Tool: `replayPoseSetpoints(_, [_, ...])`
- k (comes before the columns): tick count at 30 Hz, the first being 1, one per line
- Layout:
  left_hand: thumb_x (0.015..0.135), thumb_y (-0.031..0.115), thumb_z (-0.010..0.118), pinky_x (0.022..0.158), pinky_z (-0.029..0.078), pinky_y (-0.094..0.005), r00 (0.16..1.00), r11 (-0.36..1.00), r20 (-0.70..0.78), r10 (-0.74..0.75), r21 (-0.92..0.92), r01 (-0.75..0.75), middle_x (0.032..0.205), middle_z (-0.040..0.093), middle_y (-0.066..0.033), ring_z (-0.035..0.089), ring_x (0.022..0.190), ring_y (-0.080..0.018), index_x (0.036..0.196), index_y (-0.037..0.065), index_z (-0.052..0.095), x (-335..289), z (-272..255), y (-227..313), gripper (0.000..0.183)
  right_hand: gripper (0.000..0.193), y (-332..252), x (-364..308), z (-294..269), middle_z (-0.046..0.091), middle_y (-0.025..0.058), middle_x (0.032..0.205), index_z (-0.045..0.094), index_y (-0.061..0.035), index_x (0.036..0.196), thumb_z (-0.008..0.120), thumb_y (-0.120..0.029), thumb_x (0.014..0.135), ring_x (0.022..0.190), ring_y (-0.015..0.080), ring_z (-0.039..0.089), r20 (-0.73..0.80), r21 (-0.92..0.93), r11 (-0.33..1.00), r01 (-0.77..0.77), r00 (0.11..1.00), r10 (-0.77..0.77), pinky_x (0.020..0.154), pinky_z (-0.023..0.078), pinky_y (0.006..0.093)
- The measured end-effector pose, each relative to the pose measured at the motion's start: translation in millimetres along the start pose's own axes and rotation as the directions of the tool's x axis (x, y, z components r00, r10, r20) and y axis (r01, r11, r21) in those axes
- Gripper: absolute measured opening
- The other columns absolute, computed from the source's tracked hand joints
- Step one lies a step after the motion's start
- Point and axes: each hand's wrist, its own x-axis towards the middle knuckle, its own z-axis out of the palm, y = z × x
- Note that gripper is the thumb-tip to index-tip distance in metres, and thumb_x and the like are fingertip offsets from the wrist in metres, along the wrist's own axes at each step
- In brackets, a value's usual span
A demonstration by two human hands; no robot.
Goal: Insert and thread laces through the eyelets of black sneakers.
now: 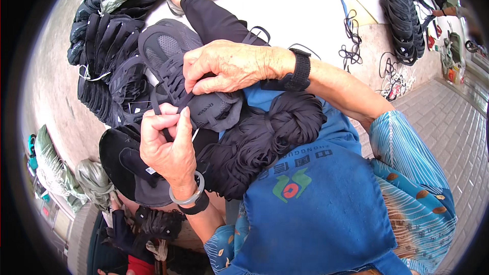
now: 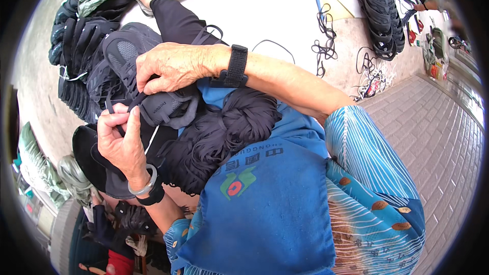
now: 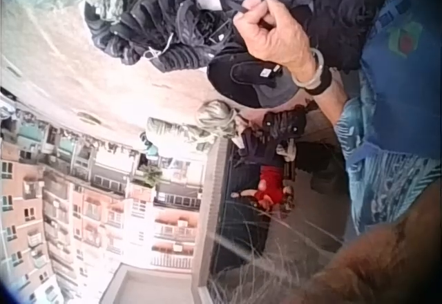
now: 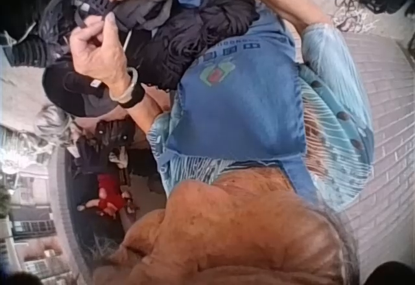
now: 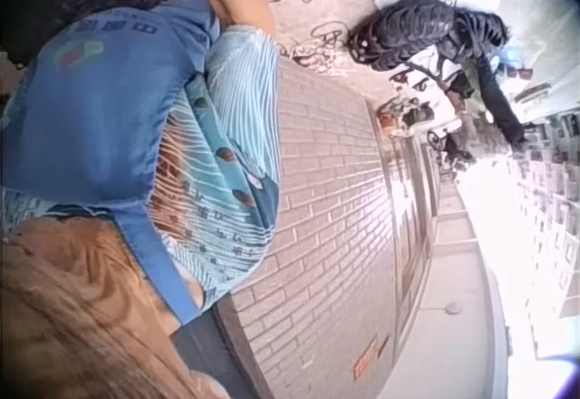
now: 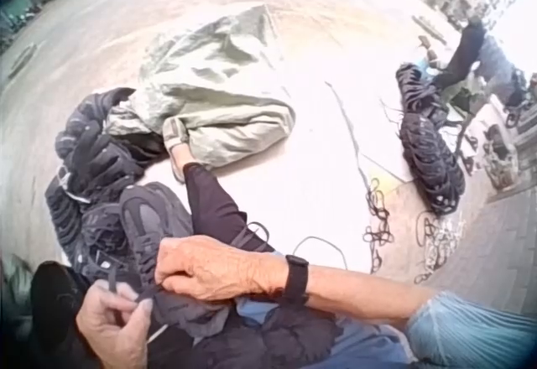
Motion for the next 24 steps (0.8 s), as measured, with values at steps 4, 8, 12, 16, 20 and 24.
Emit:
replayPoseSetpoints(4, [0.079, -0.007, 0.068, 0.065, 0.039, -0.0175, 0.983, 0.985, -0.068, -0.17, -0.045, 0.167, 0.092, 0.058, -0.0054, 0.048, 0.073, -0.0063, 0.089, 0.0, 0.057, 1.2, 1.2, -1.9, 0.017, 0.019, -2.5, 0.2, -4.5, 0.061, 0.0071, 0.083, 0.065, 0.0002, 0.092, 0.061, -0.018, 0.088, 0.081, 0.016, 0.059, 0.095, 0.287, 0.938, -0.195, 0.98, 0.174, 0.073, 0.046, 0.0292])
replayPoseSetpoints(8, [0.085, 0.002, 0.062, 0.072, 0.046, -0.0251, 0.969, 0.926, -0.047, -0.241, 0.287, 0.244, 0.098, 0.064, -0.008, 0.058, 0.081, -0.0124, 0.106, -0.002, 0.06, -4.2, -7.6, -25.6, 0.021, 0.023, -5.0, -5.1, -10.0, 0.064, 0.0037, 0.075, 0.065, -0.0004, 0.088, 0.061, -0.023, 0.087, 0.071, 0.0099, 0.058, 0.072, 0.355, 0.888, -0.292, 0.956, 0.286, 0.068, 0.047, 0.0278])
replayPoseSetpoints(12, [0.087, 0.003, 0.06, 0.079, 0.047, -0.029, 0.951, 0.878, 0.005, -0.309, 0.385, 0.283, 0.096, 0.065, -0.0108, 0.061, 0.086, -0.0183, 0.108, -0.002, 0.06, -11.4, -10.9, -32.3, 0.022, 0.025, -8.7, -7.2, -11.5, 0.063, 0.0033, 0.073, 0.065, -0.0003, 0.085, 0.062, -0.026, 0.086, 0.069, 0.0092, 0.056, 0.112, 0.36, 0.851, -0.383, 0.923, 0.368, 0.065, 0.045, 0.0271])
replayPoseSetpoints(16, [0.089, 0.004, 0.06, 0.069, 0.046, -0.0264, 0.933, 0.841, 0.045, -0.356, 0.452, 0.299, 0.091, 0.064, -0.0074, 0.057, 0.077, -0.0118, 0.105, 0.0, 0.062, -8.0, -13.6, -32.7, 0.017, 0.025, -8.7, -7.6, -12.9, 0.06, 0.0021, 0.07, 0.064, -0.0001, 0.083, 0.063, -0.025, 0.086, 0.067, 0.0084, 0.054, 0.096, 0.316, 0.861, -0.398, 0.917, 0.388, 0.064, 0.044, 0.0266])
replayPoseSetpoints(20, [0.086, 0.002, 0.059, 0.064, 0.045, -0.0291, 0.99, 0.86, 0.085, -0.111, 0.507, 0.053, 0.082, 0.061, -0.0086, 0.056, 0.07, -0.0155, 0.096, -0.001, 0.061, -6.3, -16.6, -39.1, 0.01, 0.022, -12.1, -10.2, -16.4, 0.058, -0.0013, 0.071, 0.063, -0.0011, 0.084, 0.061, -0.022, 0.089, 0.067, 0.0049, 0.05, 0.098, 0.307, 0.862, -0.403, 0.914, 0.393, 0.063, 0.042, 0.0233])
replayPoseSetpoints(24, [0.082, -0.001, 0.057, 0.063, 0.046, -0.0319, 0.997, 0.841, 0.059, -0.052, 0.54, 0.012, 0.075, 0.056, -0.0112, 0.056, 0.066, -0.0228, 0.086, -0.001, 0.056, -5.9, -17.8, -29.3, 0.004, 0.021, -16.4, -14.8, -16.0, 0.056, 0.0003, 0.066, 0.063, -0.0004, 0.081, 0.062, -0.021, 0.086, 0.064, 0.0057, 0.049, 0.058, 0.271, 0.86, -0.433, 0.899, 0.435, 0.061, 0.042, 0.0244])
